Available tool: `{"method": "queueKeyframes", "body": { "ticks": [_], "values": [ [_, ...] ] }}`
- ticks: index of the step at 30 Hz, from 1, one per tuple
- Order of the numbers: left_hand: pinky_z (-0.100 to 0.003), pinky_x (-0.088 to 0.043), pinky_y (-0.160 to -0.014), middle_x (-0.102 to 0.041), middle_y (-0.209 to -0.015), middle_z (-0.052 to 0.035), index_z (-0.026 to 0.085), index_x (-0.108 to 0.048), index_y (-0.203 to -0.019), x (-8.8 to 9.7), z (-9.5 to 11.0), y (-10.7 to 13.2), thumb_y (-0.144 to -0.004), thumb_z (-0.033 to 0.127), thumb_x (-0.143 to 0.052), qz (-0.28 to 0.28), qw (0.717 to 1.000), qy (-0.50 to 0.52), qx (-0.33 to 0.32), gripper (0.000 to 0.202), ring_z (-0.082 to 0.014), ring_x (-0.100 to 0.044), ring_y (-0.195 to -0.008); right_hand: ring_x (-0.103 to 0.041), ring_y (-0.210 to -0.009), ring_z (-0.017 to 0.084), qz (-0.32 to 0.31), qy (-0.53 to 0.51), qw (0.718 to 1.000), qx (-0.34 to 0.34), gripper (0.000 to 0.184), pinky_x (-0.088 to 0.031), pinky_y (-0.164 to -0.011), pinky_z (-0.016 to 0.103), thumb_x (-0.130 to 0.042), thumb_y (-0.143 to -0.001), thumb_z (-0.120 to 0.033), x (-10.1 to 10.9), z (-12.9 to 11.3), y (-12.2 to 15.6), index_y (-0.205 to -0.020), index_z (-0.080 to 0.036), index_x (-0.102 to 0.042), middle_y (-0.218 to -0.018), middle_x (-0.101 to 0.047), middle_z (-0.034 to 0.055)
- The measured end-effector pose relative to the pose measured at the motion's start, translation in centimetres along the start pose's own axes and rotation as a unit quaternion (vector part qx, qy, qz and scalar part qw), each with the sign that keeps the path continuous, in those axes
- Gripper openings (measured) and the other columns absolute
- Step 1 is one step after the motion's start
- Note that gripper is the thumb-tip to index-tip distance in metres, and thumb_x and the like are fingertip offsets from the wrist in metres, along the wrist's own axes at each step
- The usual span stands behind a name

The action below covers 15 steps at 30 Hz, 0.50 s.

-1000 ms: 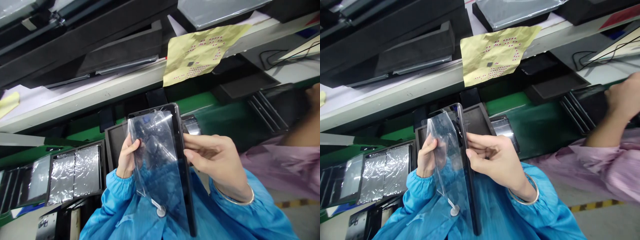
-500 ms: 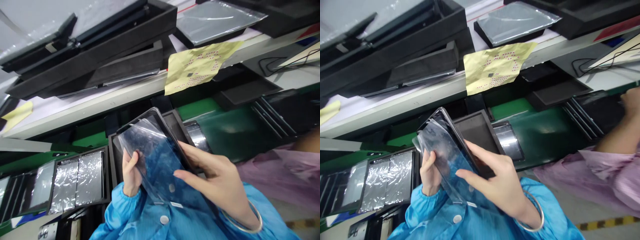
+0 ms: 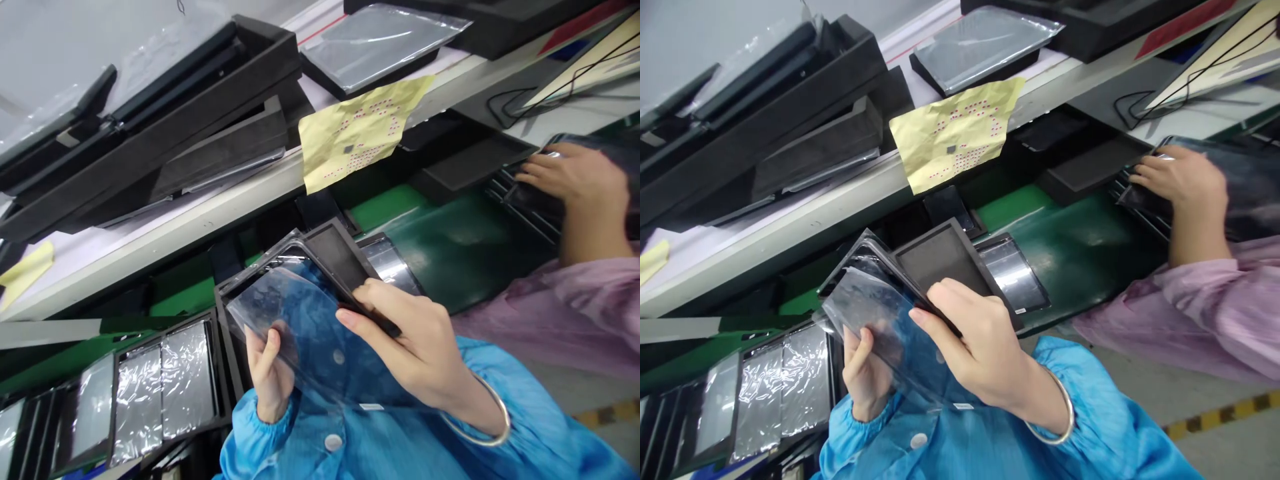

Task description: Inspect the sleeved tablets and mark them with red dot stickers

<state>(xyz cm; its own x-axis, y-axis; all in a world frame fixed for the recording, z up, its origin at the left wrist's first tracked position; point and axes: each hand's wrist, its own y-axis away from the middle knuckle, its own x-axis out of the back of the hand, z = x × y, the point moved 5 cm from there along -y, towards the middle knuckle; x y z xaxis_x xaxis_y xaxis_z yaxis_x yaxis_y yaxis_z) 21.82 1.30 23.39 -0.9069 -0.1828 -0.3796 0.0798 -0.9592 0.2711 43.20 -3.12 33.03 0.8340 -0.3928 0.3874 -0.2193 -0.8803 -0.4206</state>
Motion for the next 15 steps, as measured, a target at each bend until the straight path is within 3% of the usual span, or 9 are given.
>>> {"method": "queueKeyframes", "body": {
  "ticks": [7,15],
  "values": [
    [-0.017,-0.056,-0.080,-0.076,-0.091,0.0061,0.036,-0.078,-0.105,-0.2,-0.2,-0.2,-0.069,0.032,-0.092,0.000,1.000,0.004,0.014,0.039,-0.0094,-0.065,-0.074,-0.040,-0.054,0.008,0.005,-0.031,0.999,-0.006,0.025,-0.035,-0.051,0.023,-0.061,-0.099,-0.021,0.0,0.4,-0.3,-0.077,-0.021,-0.049,-0.065,-0.041,-0.0062],
    [-0.019,-0.055,-0.088,-0.078,-0.102,0.0044,0.037,-0.074,-0.120,-0.4,-1.3,-1.0,-0.069,0.031,-0.093,0.002,0.998,0.020,0.054,0.055,-0.0105,-0.070,-0.089,-0.046,-0.055,0.007,-0.043,-0.103,0.990,-0.085,0.020,-0.038,-0.051,0.020,-0.066,-0.097,-0.027,-0.3,2.0,-0.1,-0.083,-0.022,-0.052,-0.066,-0.048,-0.0076]
  ]
}}
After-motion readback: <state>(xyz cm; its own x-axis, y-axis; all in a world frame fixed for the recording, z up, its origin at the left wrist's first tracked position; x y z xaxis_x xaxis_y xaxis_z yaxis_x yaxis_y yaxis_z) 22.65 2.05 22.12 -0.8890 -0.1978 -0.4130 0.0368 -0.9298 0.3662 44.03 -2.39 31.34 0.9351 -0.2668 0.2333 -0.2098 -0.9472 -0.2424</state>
